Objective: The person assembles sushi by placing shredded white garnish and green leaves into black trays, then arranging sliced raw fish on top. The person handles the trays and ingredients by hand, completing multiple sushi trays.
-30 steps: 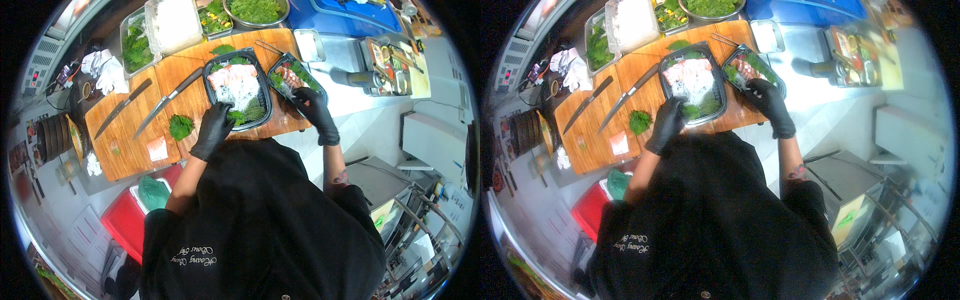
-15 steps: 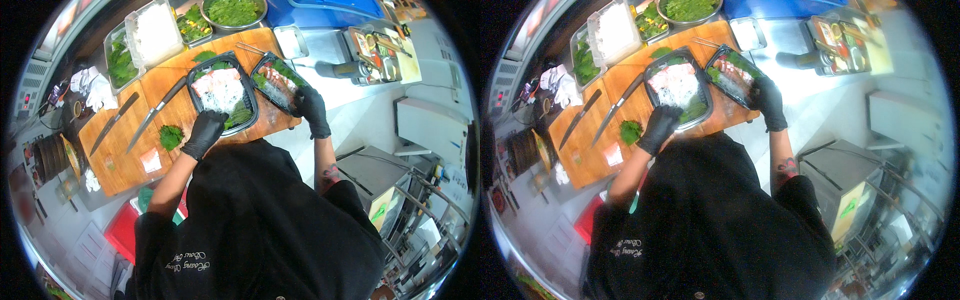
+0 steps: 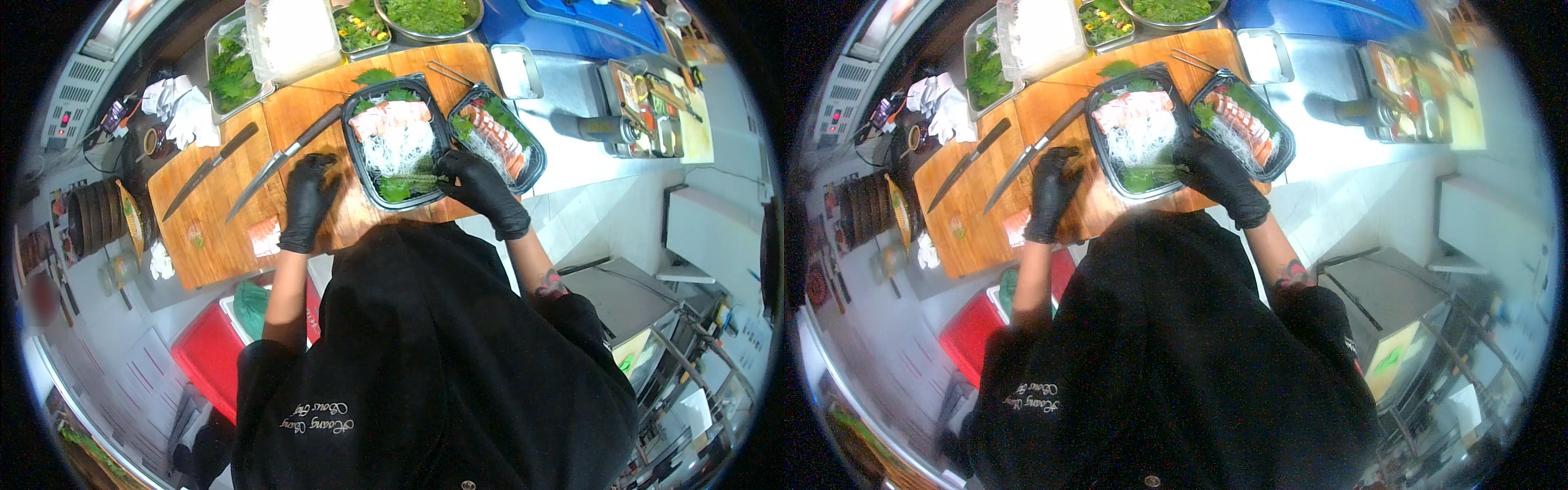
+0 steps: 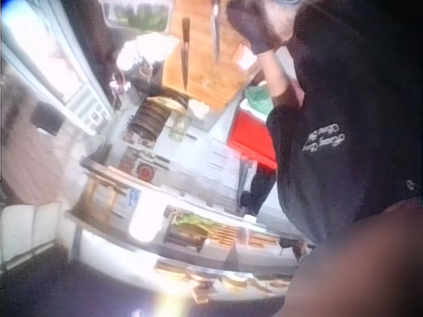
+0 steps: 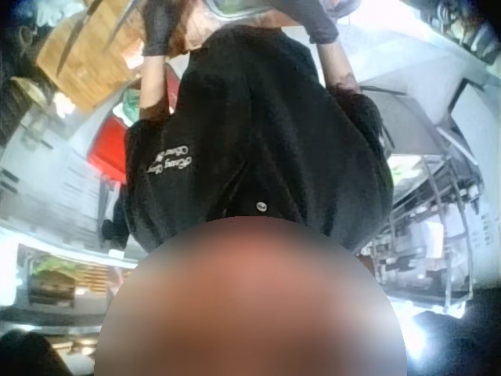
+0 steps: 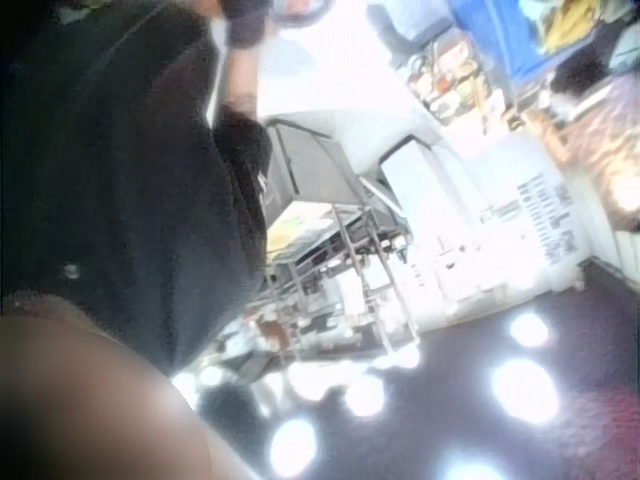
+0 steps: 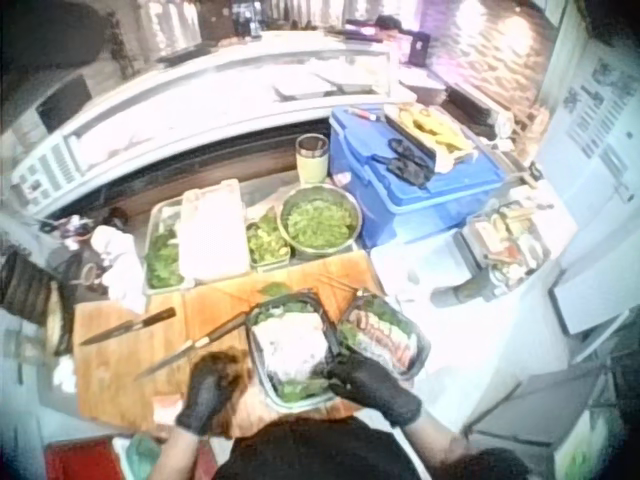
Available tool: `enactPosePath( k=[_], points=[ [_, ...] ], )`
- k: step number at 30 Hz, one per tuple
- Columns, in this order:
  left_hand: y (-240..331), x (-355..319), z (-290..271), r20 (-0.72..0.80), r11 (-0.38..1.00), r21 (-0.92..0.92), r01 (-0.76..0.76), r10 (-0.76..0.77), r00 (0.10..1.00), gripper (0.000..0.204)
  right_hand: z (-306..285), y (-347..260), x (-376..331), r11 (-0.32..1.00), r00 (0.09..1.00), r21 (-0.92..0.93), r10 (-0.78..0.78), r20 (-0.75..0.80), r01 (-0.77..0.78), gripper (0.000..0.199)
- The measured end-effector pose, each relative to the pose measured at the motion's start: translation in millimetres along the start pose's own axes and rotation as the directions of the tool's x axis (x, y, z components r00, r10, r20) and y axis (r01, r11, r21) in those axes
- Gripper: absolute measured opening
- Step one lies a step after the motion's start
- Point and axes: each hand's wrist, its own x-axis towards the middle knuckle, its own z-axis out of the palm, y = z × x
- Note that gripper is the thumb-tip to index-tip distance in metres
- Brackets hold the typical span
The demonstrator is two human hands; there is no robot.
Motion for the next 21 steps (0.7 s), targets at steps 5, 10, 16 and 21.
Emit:
enactPosePath(
  k=[5, 10, 16, 21],
  points=[
    [49.4, -4.2, 44.8, 0.206, 0.992, 0.006, -0.124, 0.120, 0.971, 0.024, 17.0, 6.9, -1.2, 0.982, 0.999, -0.180, 0.048, -0.012, -0.050, 0.037],
    [46.7, -2.5, 68.3, 0.228, 0.991, 0.083, -0.101, 0.080, 0.970, 0.029, 8.0, 9.8, -7.7, 0.992, 0.998, -0.122, 0.009, -0.055, -0.015, 0.033],
    [52.2, 0.7, 75.6, 0.124, 0.974, 0.057, -0.219, 0.211, 0.970, 0.015, 2.4, 4.6, -6.2, 0.997, 0.997, 0.008, 0.079, -0.019, -0.079, 0.029],
    [45.2, -1.5, 72.2, 0.228, 0.960, 0.089, -0.266, 0.240, 0.944, 0.012, 10.4, 0.2, 1.2, 0.997, 0.996, 0.075, -0.018, -0.091, 0.025, 0.028]
  ],
)
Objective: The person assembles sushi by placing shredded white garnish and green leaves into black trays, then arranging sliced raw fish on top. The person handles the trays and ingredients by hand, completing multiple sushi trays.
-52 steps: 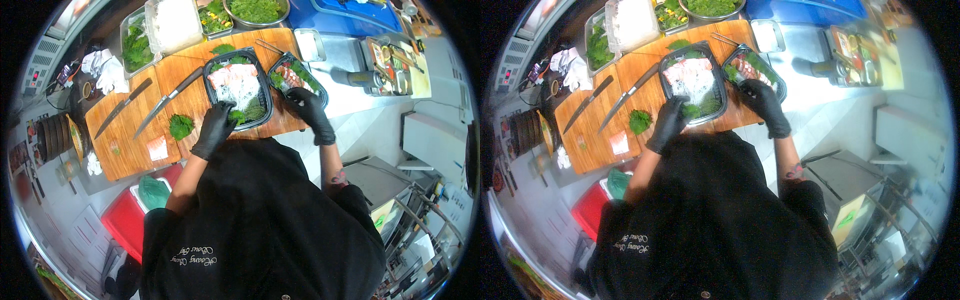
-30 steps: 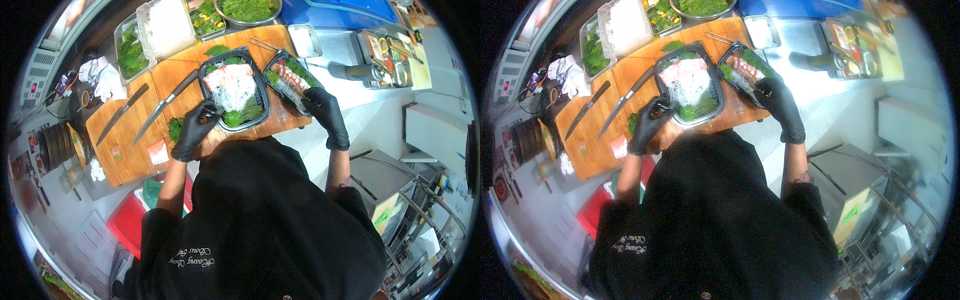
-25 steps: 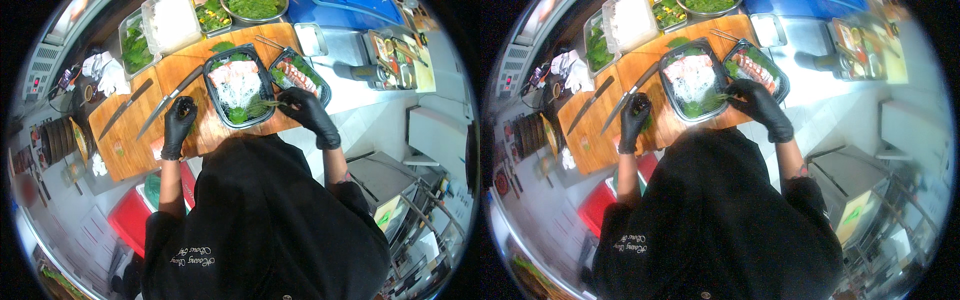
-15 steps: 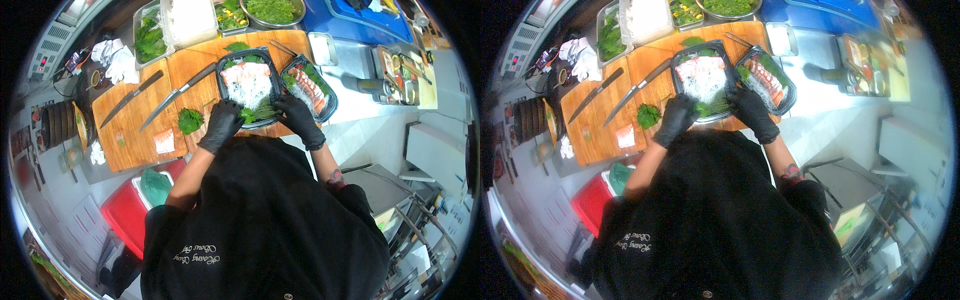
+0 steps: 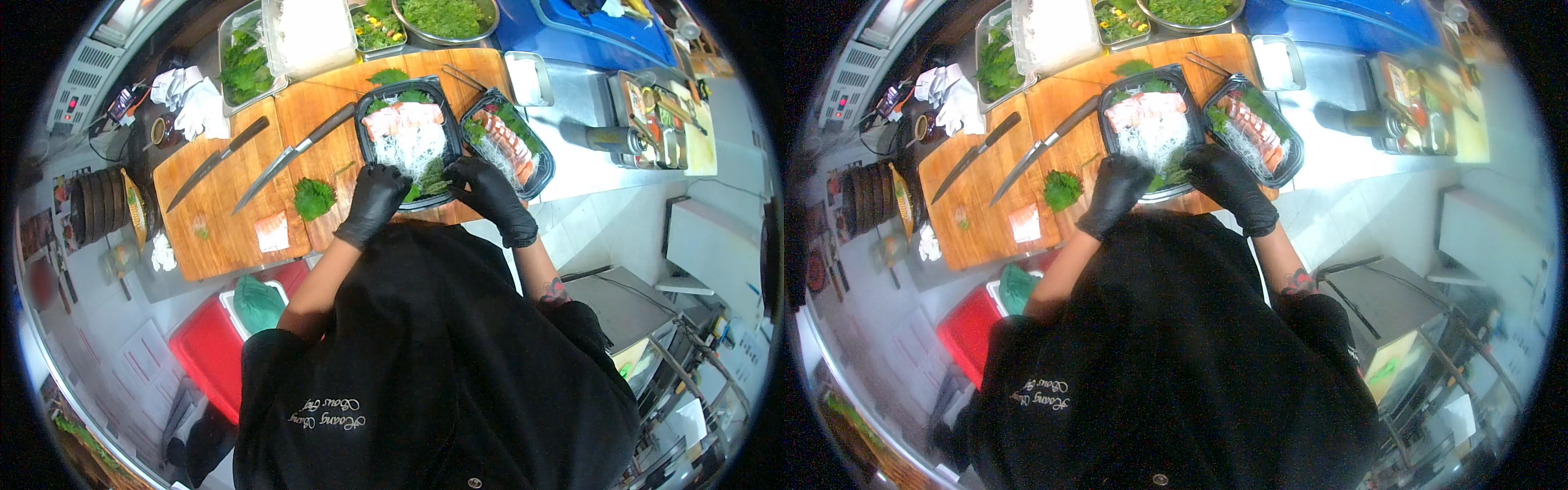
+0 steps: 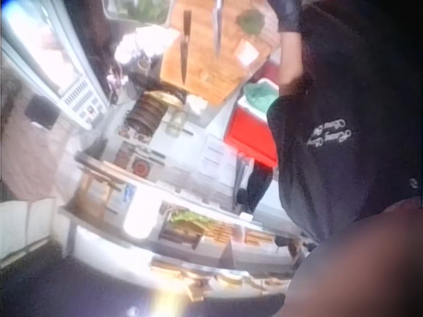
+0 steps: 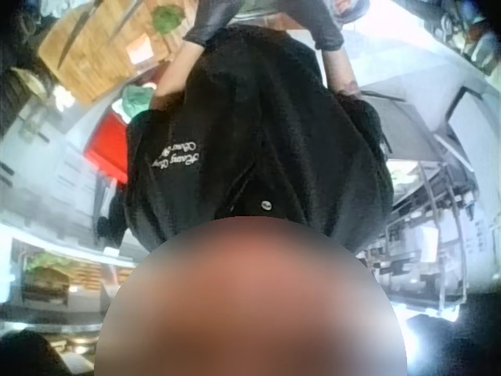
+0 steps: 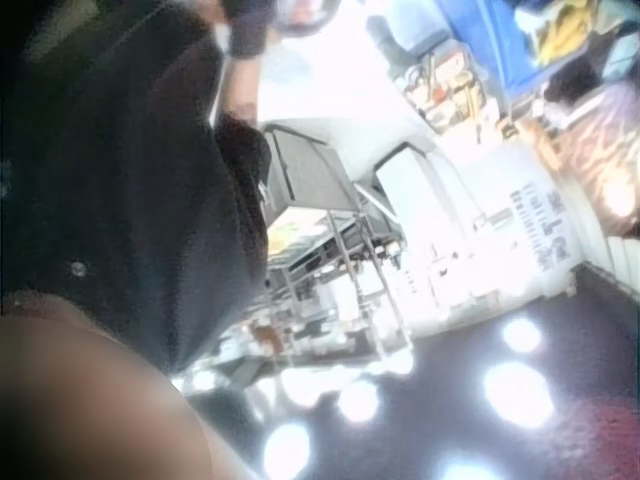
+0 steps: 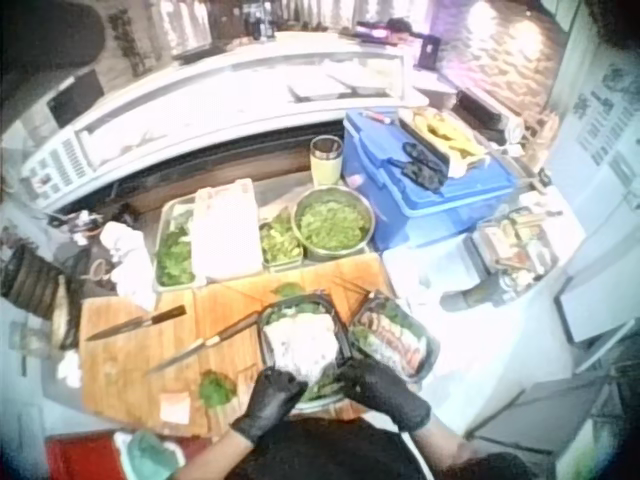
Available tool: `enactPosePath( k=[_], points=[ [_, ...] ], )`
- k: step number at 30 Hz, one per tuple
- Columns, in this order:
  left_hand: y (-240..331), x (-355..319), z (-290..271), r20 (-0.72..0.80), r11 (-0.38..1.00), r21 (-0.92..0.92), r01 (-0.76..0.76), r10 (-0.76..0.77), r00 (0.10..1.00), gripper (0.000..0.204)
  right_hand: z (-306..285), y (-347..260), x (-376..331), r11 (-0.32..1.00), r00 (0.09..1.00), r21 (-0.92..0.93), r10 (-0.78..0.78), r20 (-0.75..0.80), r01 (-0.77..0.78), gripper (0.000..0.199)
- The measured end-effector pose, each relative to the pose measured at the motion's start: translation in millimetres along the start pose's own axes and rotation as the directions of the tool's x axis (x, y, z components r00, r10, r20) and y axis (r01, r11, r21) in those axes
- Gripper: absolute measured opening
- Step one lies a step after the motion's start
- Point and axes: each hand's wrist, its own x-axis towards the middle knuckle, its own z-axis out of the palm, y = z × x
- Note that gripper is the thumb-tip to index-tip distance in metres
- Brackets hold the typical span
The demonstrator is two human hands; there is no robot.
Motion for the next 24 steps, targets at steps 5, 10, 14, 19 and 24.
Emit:
enactPosePath(
  k=[5, 10, 14, 19, 24],
  points=[
    [-14.7, -38.6, -57.5, -0.203, 0.915, -0.371, 0.157, -0.245, 0.948, 0.020, 34.4, 8.1, 7.8, 0.989, 0.997, -0.138, -0.053, 0.061, 0.061, 0.024],
    [-95.9, -95.9, -110.1, -0.157, 0.719, -0.493, 0.490, -0.628, 0.763, 0.024, 41.6, 0.7, 8.4, 0.989, 0.996, -0.127, -0.070, 0.048, 0.075, 0.029],
    [-103.4, -90.8, -122.7, -0.333, 0.868, -0.152, 0.472, -0.495, 0.803, 0.032, 9.1, -18.4, 20.1, 0.999, 0.998, -0.030, 0.044, -0.040, -0.045, 0.030],
    [-40.5, -24.7, -59.9, -0.175, 0.880, -0.429, 0.205, -0.304, 0.936, 0.033, 0.3, 3.0, 28.9, 0.978, 0.985, 0.162, 0.148, -0.088, -0.132, 0.022],
    [-30.6, 30.4, 10.5, -0.073, 0.846, -0.504, 0.174, -0.242, 0.967, 0.030, 47.0, 18.5, 65.7, 0.967, 0.994, -0.235, -0.085, 0.068, 0.098, 0.025]
  ],
)
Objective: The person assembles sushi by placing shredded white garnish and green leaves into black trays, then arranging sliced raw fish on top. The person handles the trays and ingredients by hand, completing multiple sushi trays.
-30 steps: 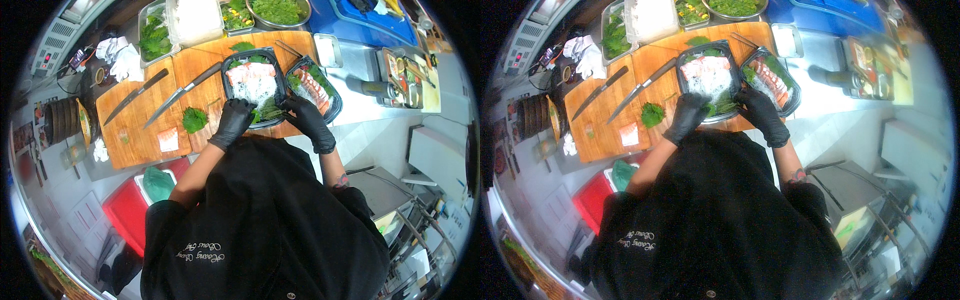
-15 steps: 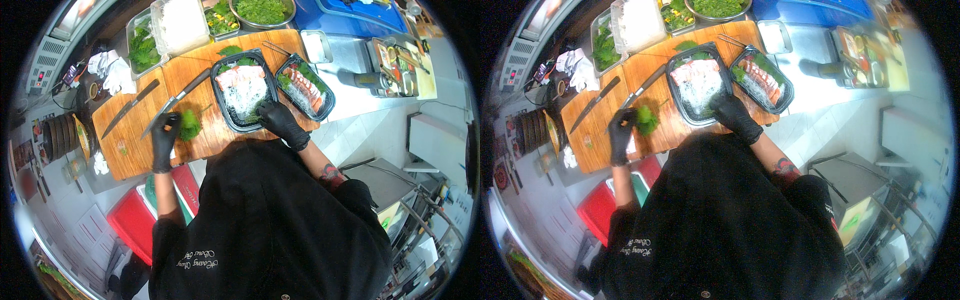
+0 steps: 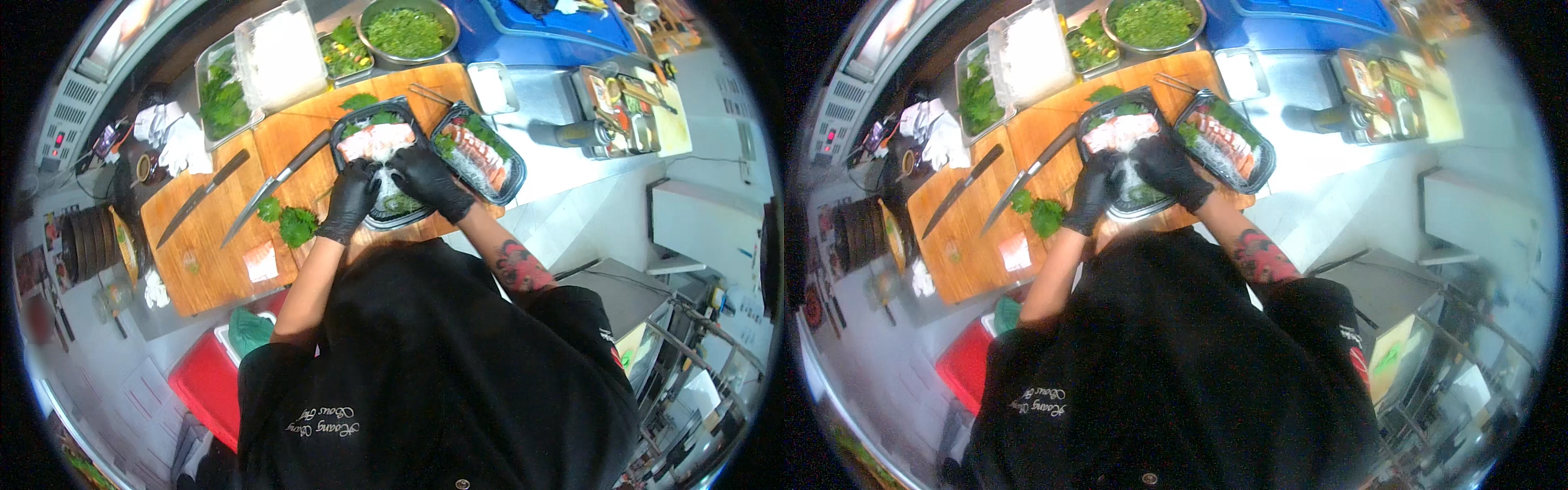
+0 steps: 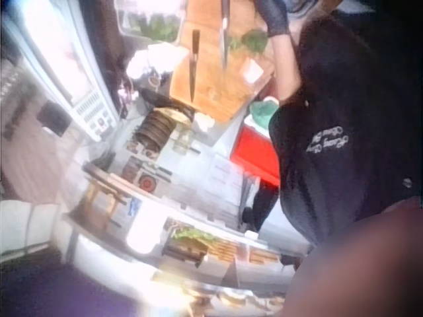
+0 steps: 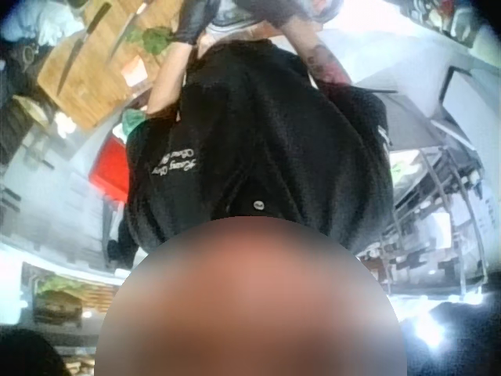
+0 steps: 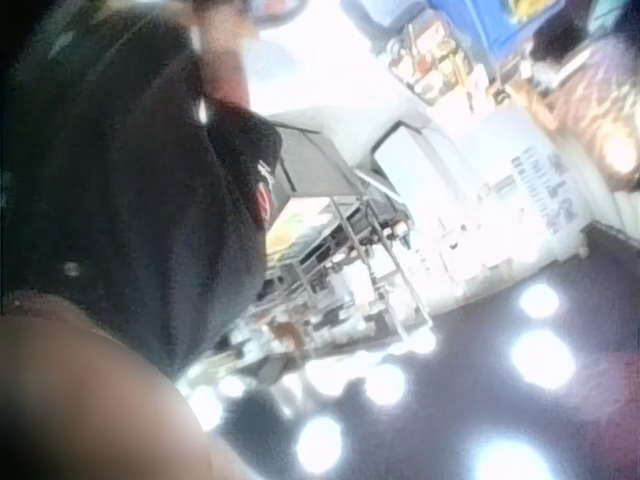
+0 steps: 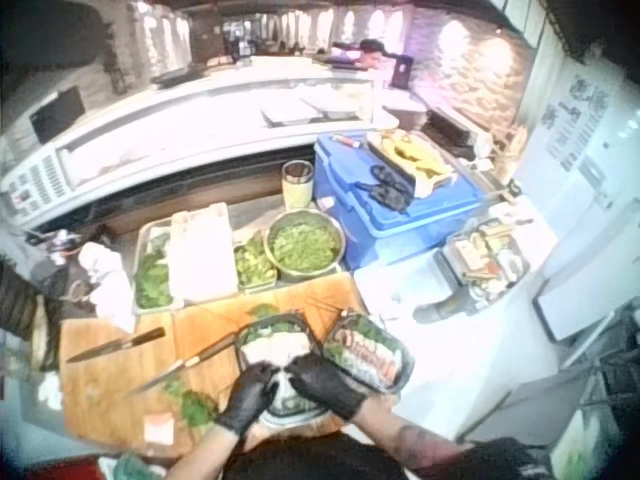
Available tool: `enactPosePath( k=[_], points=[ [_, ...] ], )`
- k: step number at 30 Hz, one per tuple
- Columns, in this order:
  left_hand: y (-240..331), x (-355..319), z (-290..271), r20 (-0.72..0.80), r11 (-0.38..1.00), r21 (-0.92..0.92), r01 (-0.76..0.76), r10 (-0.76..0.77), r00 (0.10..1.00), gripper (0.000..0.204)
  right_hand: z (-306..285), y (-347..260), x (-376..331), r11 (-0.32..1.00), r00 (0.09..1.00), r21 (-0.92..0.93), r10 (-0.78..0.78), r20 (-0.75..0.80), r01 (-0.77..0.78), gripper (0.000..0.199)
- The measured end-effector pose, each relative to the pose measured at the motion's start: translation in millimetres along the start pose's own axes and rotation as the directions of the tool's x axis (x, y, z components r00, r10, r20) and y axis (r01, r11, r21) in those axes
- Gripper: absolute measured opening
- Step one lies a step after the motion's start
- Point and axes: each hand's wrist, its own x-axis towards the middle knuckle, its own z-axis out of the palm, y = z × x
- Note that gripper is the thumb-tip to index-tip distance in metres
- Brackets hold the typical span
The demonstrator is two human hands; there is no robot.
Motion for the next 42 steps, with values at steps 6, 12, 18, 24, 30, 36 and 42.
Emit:
enactPosePath(
  k=[6, 12, 18, 24, 30, 36, 42],
  points=[
    [24.9, -19.4, -33.3, -0.073, 0.995, 0.004, -0.103, 0.103, 0.992, 0.030, -34.6, 38.8, -51.8, 0.945, 0.899, 0.256, 0.284, -0.334, -0.204, 0.024],
    [34.3, -80.3, -76.2, -0.064, 0.988, -0.059, 0.144, -0.147, 0.987, 0.023, -108.5, 118.6, -121.3, 0.883, 0.783, 0.162, 0.466, -0.412, -0.440, 0.028],
    [39.5, -86.5, -71.5, -0.074, 0.969, -0.191, 0.154, -0.171, 0.983, 0.020, -120.4, 111.1, -110.2, 0.921, 0.855, 0.034, 0.374, -0.360, -0.388, 0.024],
    [38.0, -86.2, -72.7, -0.131, 0.975, -0.194, 0.111, -0.138, 0.982, 0.025, -117.8, 96.2, -91.9, 0.892, 0.866, 0.214, 0.442, -0.232, -0.398, 0.023],
    [42.1, -107.3, -115.8, -0.192, 0.932, -0.173, 0.319, -0.349, 0.917, 0.034, -116.6, -4.5, 12.0, 0.958, 0.955, 0.259, 0.187, -0.229, -0.125, 0.018],
    [24.1, -162.6, -149.0, -0.361, 0.814, -0.364, 0.452, -0.571, 0.738, 0.030, -42.1, -32.2, 118.1, 0.901, 0.959, 0.430, 0.068, -0.277, 0.060, 0.016],
    [2.5, -237.6, -148.1, -0.524, 0.862, -0.379, 0.336, -0.499, 0.690, 0.020, 28.9, -127.5, 256.2, 0.818, 0.915, 0.419, -0.309, -0.259, 0.395, 0.014]
  ],
)
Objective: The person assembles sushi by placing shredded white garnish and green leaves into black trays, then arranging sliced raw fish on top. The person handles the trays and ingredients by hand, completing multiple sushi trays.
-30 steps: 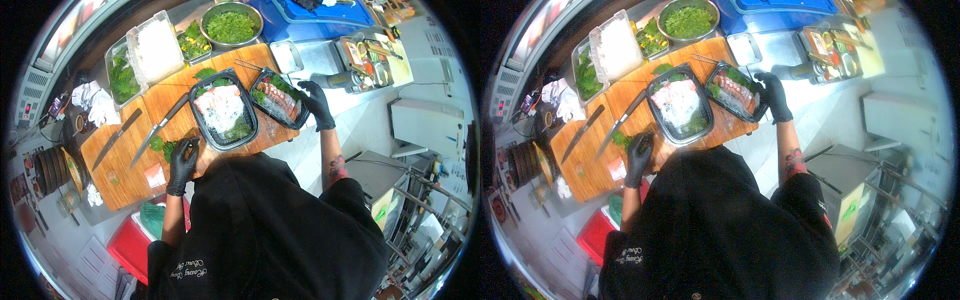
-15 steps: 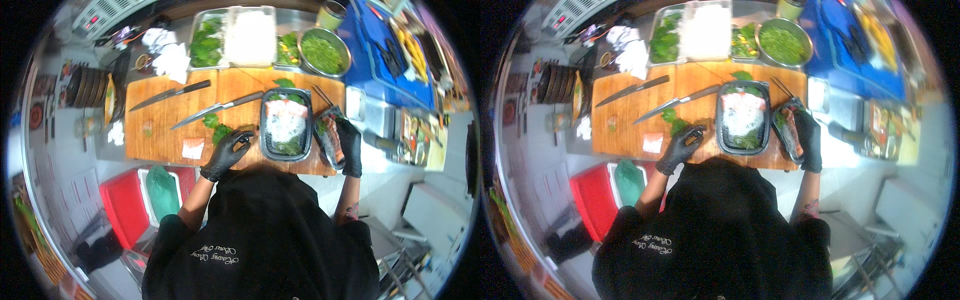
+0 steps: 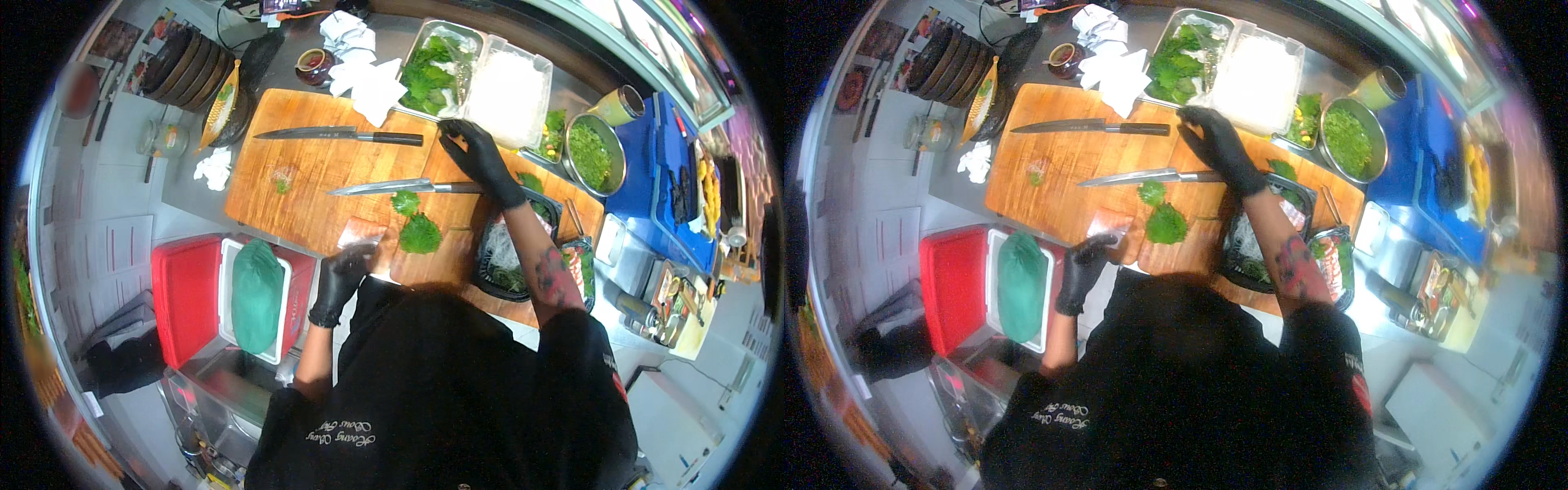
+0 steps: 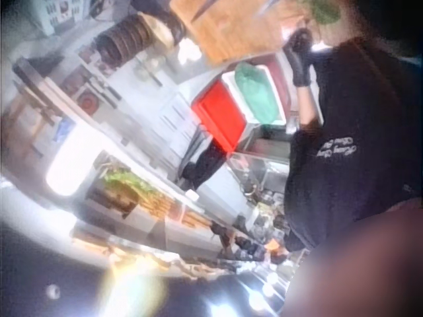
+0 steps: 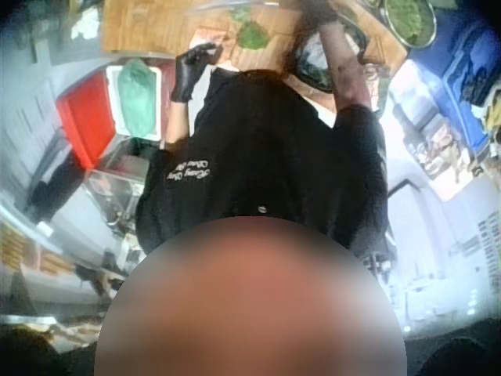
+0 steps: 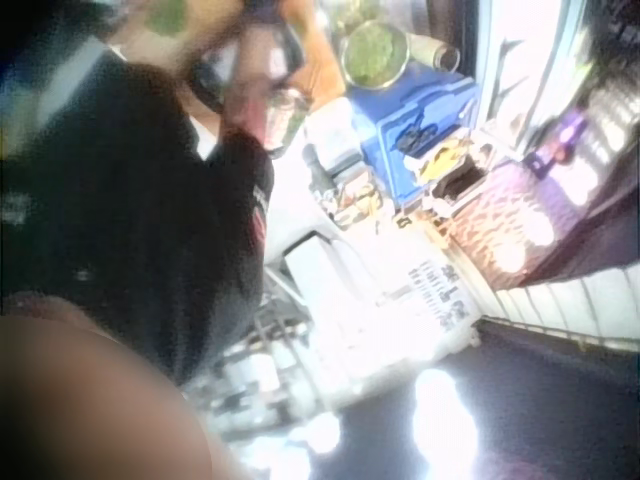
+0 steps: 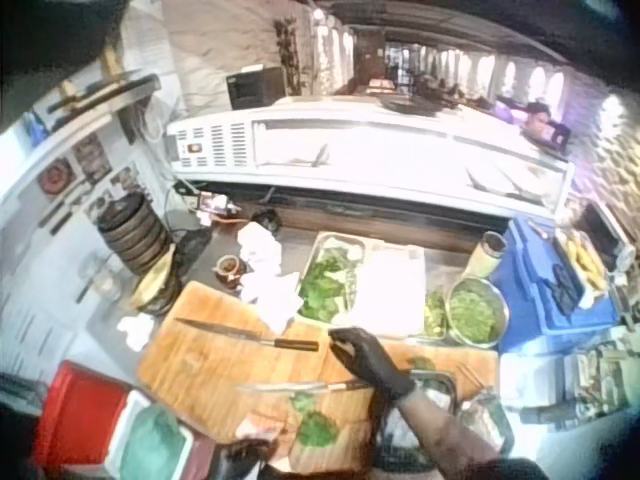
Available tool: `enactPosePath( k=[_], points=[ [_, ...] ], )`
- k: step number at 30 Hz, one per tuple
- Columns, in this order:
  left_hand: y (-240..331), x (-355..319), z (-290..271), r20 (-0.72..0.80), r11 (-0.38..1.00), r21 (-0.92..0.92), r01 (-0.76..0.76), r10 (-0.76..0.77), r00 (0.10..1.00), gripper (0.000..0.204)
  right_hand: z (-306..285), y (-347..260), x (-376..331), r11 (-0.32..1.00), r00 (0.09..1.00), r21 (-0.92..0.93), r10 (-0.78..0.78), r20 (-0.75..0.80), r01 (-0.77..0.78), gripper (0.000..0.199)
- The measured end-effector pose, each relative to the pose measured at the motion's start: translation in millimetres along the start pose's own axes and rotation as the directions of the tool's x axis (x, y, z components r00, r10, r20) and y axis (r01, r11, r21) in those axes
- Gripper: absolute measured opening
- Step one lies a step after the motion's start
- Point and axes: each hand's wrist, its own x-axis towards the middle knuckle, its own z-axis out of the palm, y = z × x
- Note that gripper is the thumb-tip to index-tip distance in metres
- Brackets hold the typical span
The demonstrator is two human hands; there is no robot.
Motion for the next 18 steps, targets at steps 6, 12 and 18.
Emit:
enactPosePath(
  k=[6, 12, 18],
  points=[
    [-35.3, -28.0, -81.8, -0.199, 0.971, 0.058, 0.231, -0.216, 0.956, 0.020, 24.0, -2.9, 58.9, 0.965, 0.931, -0.206, 0.220, 0.290, -0.164, 0.026],
    [-36.2, 24.4, -118.4, 0.069, 0.999, 0.019, 0.027, -0.028, 0.997, 0.028, 26.5, -64.9, -63.1, 0.875, 0.728, -0.466, 0.405, 0.554, -0.132, 0.025],
    [-23.8, 102.0, -81.1, 0.586, 0.993, -0.096, -0.075, 0.117, 0.802, 0.030, 70.9, -114.1, -150.3, 0.623, 0.742, -0.497, 0.668, -0.064, -0.604, 0.022]
  ],
)
